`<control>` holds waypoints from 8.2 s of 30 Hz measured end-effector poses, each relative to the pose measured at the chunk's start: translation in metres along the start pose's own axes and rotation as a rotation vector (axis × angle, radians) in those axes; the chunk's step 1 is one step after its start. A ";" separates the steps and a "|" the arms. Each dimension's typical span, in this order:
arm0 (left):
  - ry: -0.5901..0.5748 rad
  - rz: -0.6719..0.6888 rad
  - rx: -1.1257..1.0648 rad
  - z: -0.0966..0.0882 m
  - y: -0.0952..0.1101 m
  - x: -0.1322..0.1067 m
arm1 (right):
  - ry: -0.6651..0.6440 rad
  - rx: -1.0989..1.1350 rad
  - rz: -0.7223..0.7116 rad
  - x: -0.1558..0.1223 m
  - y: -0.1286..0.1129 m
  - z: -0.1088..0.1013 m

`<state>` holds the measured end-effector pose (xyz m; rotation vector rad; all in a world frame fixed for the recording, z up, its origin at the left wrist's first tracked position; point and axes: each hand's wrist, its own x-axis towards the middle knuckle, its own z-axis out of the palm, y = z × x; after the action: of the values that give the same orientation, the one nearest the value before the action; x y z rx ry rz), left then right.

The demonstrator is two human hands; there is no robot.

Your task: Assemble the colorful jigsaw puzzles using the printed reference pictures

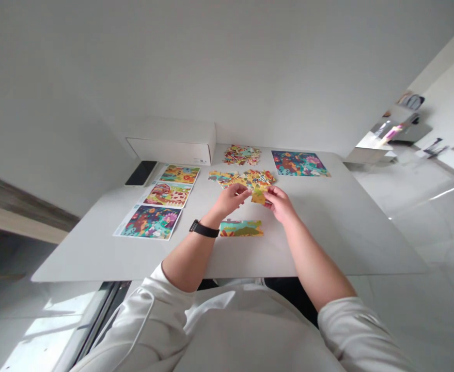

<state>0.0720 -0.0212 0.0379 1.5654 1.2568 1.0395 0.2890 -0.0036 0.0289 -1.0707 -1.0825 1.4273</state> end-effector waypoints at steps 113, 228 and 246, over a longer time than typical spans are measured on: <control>-0.042 -0.077 0.787 -0.018 -0.005 -0.022 | -0.019 -1.381 -0.221 0.029 -0.005 -0.019; -0.017 0.165 0.993 -0.039 -0.056 0.019 | 0.273 -1.556 -0.005 0.055 0.008 -0.063; -0.165 0.329 1.005 -0.009 -0.029 0.048 | -0.165 -1.454 -0.337 0.063 0.026 -0.036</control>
<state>0.0628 0.0305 0.0175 2.6158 1.5318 0.4123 0.3124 0.0600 -0.0080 -1.5785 -2.3907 0.2671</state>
